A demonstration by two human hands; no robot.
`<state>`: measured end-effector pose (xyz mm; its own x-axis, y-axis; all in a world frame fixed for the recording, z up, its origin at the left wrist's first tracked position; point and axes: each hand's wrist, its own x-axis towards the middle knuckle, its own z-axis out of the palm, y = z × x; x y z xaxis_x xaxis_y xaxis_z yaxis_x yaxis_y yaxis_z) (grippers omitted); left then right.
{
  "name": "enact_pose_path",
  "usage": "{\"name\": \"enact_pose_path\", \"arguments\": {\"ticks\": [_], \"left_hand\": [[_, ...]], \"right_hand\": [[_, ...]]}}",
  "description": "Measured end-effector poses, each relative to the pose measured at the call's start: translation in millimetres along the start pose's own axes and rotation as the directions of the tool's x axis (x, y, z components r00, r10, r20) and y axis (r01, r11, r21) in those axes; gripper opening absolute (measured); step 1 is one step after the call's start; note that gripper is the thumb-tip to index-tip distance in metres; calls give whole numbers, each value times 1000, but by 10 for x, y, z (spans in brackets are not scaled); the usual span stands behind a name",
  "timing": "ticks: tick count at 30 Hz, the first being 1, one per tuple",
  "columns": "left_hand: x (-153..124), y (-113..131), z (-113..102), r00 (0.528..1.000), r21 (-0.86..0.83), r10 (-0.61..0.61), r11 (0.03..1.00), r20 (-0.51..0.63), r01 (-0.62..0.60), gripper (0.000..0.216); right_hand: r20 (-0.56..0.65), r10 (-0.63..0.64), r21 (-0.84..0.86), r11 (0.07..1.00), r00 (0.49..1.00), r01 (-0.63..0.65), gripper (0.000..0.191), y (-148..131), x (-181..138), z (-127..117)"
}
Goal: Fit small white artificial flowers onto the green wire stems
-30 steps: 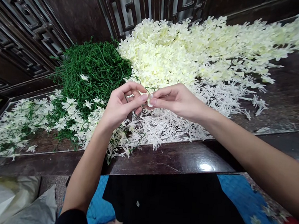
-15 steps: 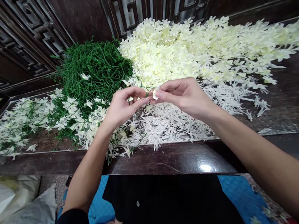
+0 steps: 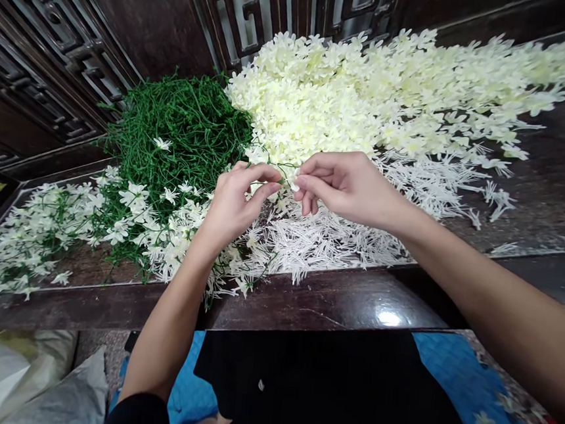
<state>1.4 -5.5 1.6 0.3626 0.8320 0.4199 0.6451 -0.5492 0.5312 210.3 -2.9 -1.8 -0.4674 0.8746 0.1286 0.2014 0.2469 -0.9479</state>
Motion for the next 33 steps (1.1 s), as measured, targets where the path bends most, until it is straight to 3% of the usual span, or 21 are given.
{"name": "enact_pose_path", "arguments": {"ticks": [6, 15, 28, 33], "left_hand": [[-6, -29, 34, 996, 50, 80, 995, 34, -82, 14], [-8, -153, 95, 956, 211, 278, 933, 97, -293, 29], [-23, -126, 81, 925, 242, 366, 893, 101, -380, 27], [-26, -141, 80, 924, 300, 361, 874, 127, -383, 26]], "right_hand": [[26, -63, -84, 994, 998, 65, 16, 33, 5, -14], [21, -132, -304, 944, 991, 132, 20, 62, 4, -4], [82, -328, -375, 865, 941, 334, 20, 109, 31, -15], [83, -352, -462, 815, 932, 349, 20, 127, 28, 1]]}}
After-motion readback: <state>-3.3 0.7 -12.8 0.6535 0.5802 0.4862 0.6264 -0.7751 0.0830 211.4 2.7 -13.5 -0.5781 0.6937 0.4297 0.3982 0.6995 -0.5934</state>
